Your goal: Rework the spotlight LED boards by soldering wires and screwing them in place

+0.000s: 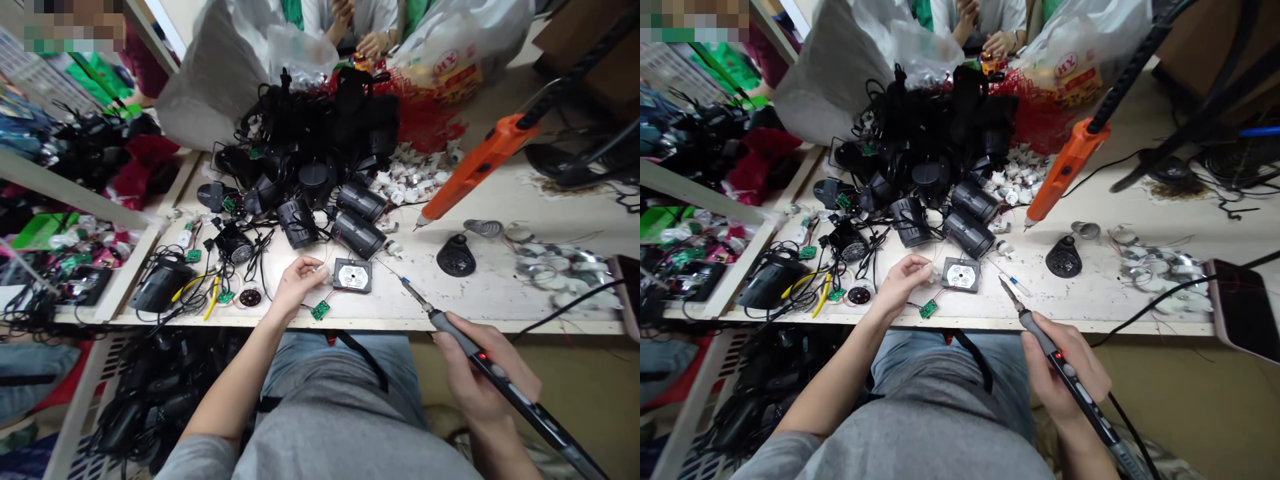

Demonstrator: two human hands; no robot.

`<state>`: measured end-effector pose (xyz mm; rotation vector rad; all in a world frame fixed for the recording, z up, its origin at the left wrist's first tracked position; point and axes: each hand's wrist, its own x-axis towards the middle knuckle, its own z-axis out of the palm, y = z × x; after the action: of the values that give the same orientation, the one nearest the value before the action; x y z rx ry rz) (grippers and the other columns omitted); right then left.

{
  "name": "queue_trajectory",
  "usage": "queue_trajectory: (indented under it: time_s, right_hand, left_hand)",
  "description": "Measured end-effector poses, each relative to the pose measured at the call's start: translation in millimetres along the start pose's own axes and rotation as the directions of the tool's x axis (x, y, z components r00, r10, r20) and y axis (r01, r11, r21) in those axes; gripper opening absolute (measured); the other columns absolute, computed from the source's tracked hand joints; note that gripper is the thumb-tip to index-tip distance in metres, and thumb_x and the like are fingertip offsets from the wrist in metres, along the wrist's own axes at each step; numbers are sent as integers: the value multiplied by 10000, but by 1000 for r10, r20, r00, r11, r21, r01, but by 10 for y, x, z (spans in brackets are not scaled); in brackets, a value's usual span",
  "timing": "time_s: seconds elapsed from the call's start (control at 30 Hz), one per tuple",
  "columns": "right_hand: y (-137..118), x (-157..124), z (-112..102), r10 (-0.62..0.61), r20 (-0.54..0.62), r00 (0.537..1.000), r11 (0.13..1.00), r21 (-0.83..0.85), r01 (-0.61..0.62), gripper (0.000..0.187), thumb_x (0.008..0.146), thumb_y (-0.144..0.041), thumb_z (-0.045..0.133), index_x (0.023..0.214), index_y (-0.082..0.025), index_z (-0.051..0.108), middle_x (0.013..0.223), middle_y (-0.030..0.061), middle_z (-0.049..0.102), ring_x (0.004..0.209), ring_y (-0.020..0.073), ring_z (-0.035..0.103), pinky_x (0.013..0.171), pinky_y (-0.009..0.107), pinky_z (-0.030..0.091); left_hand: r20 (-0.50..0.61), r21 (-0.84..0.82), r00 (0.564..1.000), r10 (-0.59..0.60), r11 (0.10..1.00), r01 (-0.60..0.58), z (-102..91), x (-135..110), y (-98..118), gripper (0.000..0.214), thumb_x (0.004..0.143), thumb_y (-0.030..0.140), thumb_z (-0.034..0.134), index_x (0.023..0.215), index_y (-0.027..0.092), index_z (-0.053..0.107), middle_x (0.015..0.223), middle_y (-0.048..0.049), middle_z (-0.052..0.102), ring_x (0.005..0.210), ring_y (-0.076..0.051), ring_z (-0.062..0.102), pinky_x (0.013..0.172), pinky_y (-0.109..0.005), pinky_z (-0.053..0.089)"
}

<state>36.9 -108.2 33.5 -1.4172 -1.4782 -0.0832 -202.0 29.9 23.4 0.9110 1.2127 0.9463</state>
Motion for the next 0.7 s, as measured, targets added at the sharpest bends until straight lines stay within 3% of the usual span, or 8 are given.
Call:
queue_trajectory:
  time_s: [0.13,0.3,0.37,0.43,0.5,0.57,0.7]
  right_hand:
    - [-46,44,53,-33,3,999,999,-6,33,235,838,-79,714,1057,-164,703,866,44,734,730,152,687,694,273,556]
    - [-106,98,89,-21,29,999,999,-29,22,167,878,-111,691,1035,-170,693,849,37,717,708,140,668,688,268,537]
    - [-133,122,106,-24,41,999,999,-33,25,144,891,-128,686,1026,-178,690,845,34,712,698,138,657,687,273,526]
    - [-157,135,118,-23,48,999,999,-32,25,125,898,-142,685,1014,-188,689,834,29,705,687,141,644,685,281,512]
    - [-170,135,121,7,65,998,999,-34,-4,101,914,-171,675,1011,-196,690,840,31,702,691,149,638,697,296,501]
    - [-173,127,118,44,90,995,998,-49,-40,88,929,-216,664,1011,-199,693,851,37,703,701,164,641,709,313,498]
    - [-160,113,124,76,88,993,995,-67,-70,121,922,-241,675,1036,-210,704,868,35,717,710,186,660,703,331,509]
  left_hand:
    - [16,-22,999,-34,999,35,-72,-22,-22,427,531,253,870,872,159,631,737,24,648,649,-94,584,651,-223,463]
    - [90,-101,993,-82,991,91,-167,43,-5,376,553,199,726,917,171,636,812,5,659,757,-151,642,713,-273,489]
    - [80,-21,995,-54,998,56,-191,65,-31,289,609,212,680,893,168,644,755,15,626,703,-140,614,712,-281,483]
    - [51,175,999,16,984,-25,-203,70,-73,174,722,235,621,877,166,661,696,19,588,641,-129,572,704,-285,472]
    - [64,414,989,131,898,-146,-208,62,-115,162,852,265,545,855,171,675,733,-8,598,674,-147,580,742,-306,485]
    - [150,587,959,242,759,-283,-214,50,-143,267,948,299,475,843,179,689,821,-43,621,784,-174,610,820,-325,500]
    - [348,715,876,335,509,-479,-246,14,-135,346,1026,322,422,910,181,716,946,-83,654,950,-215,612,924,-366,496]
